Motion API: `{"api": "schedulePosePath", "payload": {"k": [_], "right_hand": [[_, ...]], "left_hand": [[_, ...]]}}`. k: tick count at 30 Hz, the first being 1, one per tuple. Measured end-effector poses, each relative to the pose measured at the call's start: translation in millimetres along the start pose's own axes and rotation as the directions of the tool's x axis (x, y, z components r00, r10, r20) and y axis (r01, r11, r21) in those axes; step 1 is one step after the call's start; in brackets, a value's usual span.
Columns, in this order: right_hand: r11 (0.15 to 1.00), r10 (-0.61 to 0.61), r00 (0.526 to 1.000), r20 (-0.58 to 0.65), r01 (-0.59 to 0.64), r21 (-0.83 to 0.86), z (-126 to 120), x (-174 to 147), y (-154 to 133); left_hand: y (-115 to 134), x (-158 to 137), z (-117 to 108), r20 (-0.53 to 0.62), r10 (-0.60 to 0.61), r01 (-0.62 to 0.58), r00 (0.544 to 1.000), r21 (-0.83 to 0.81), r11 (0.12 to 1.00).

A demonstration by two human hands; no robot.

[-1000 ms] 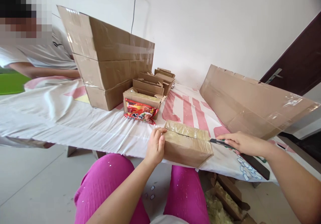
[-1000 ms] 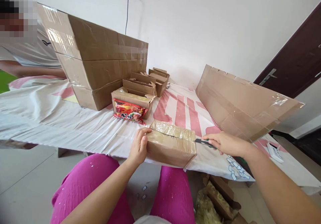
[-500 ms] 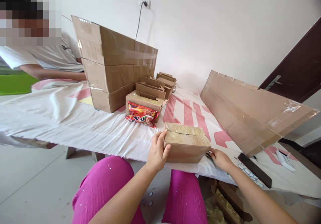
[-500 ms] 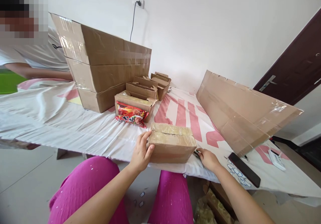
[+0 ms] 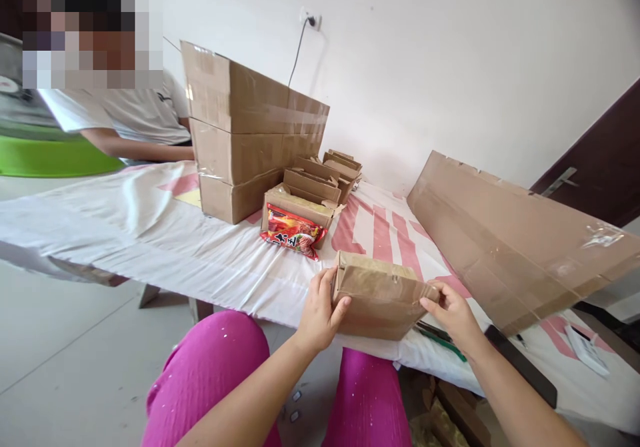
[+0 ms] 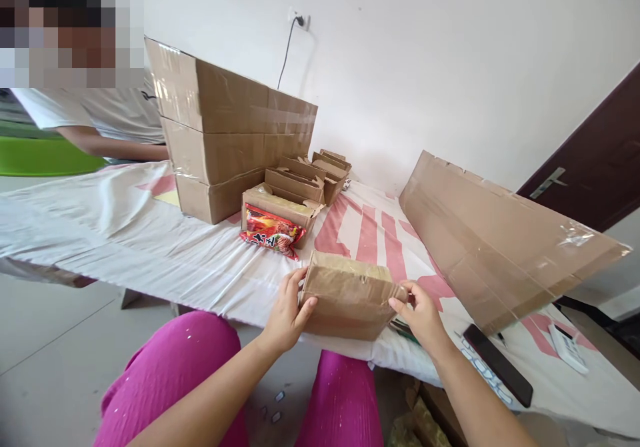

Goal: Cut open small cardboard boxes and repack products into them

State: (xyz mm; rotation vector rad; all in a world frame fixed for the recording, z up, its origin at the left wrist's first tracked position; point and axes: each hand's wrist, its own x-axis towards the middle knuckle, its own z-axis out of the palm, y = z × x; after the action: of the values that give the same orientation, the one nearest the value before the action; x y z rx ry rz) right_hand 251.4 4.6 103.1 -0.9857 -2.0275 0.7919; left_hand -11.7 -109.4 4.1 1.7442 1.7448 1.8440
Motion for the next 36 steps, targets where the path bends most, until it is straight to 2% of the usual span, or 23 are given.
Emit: {"api": "schedulePosePath", "payload": {"k": [3, 6, 9, 11, 13, 15, 16, 18, 21, 26, 29, 31, 32, 34, 36], "right_hand": [[0.986, -0.162, 0.983, 0.082, 0.165, -0.025, -4, -8, -2], [0.931, -0.316, 0.936, 0.155, 0.337, -0.142, -5, -21, 2], [0.851, -0.444, 0.891, 0.099, 0.454, -0.264, 0, -34, 14], [0.808, -0.494, 0.868, 0.055, 0.481, -0.339, 6, -41, 24], [0.767, -0.53, 0.847, 0.037, 0.498, -0.406, 12, -47, 32], [0.726, -0.564, 0.826, 0.029, 0.512, -0.46, 19, -50, 36], [0.709, -0.579, 0.815, 0.021, 0.515, -0.482, 22, -51, 37], [0.683, -0.603, 0.798, -0.002, 0.516, -0.517, 28, -53, 38], [0.666, -0.616, 0.787, -0.038, 0.494, -0.558, 38, -55, 39], [0.66, -0.616, 0.784, -0.071, 0.465, -0.59, 47, -56, 38], [0.675, -0.599, 0.8, -0.043, 0.475, -0.565, 45, -58, 33], [0.712, -0.58, 0.81, -0.086, 0.453, -0.536, 42, -64, 27], [0.734, -0.578, 0.805, -0.131, 0.444, -0.514, 40, -69, 25], [0.777, -0.585, 0.771, -0.25, 0.445, -0.446, 39, -84, 18], [0.801, -0.586, 0.749, -0.308, 0.48, -0.358, 43, -102, 9]], "left_hand": [[2, -1, 0, -0.013, -0.021, 0.02, 1.0, -0.051, 0.998], [3, -1, 1, -0.002, -0.039, 0.038, 0.999, -0.167, 0.985], [1, 0, 2, 0.034, -0.076, 0.083, 0.997, -0.399, 0.913], [-3, 4, 3, 0.03, -0.182, 0.169, 0.983, -0.543, 0.823], [-9, 8, 6, 0.001, -0.377, 0.31, 0.926, -0.573, 0.759], [-15, 12, 9, -0.031, -0.552, 0.464, 0.833, -0.504, 0.729], [-17, 13, 11, -0.038, -0.6, 0.518, 0.799, -0.463, 0.719], [-19, 14, 13, -0.027, -0.627, 0.563, 0.778, -0.411, 0.717], [-15, 11, 14, -0.024, -0.591, 0.536, 0.807, -0.391, 0.748], [-14, 10, 12, -0.112, -0.439, 0.404, 0.891, -0.245, 0.881], [-16, 14, 9, -0.149, -0.422, 0.385, 0.894, -0.223, 0.895], [-13, 16, 2, -0.215, -0.423, 0.376, 0.88, -0.227, 0.898], [-9, 15, -4, -0.269, -0.385, 0.334, 0.883, -0.218, 0.917], [4, 13, -16, -0.383, -0.186, 0.143, 0.905, -0.138, 0.98], [20, 7, -25, -0.416, 0.141, -0.143, 0.898, 0.027, 0.989]]}}
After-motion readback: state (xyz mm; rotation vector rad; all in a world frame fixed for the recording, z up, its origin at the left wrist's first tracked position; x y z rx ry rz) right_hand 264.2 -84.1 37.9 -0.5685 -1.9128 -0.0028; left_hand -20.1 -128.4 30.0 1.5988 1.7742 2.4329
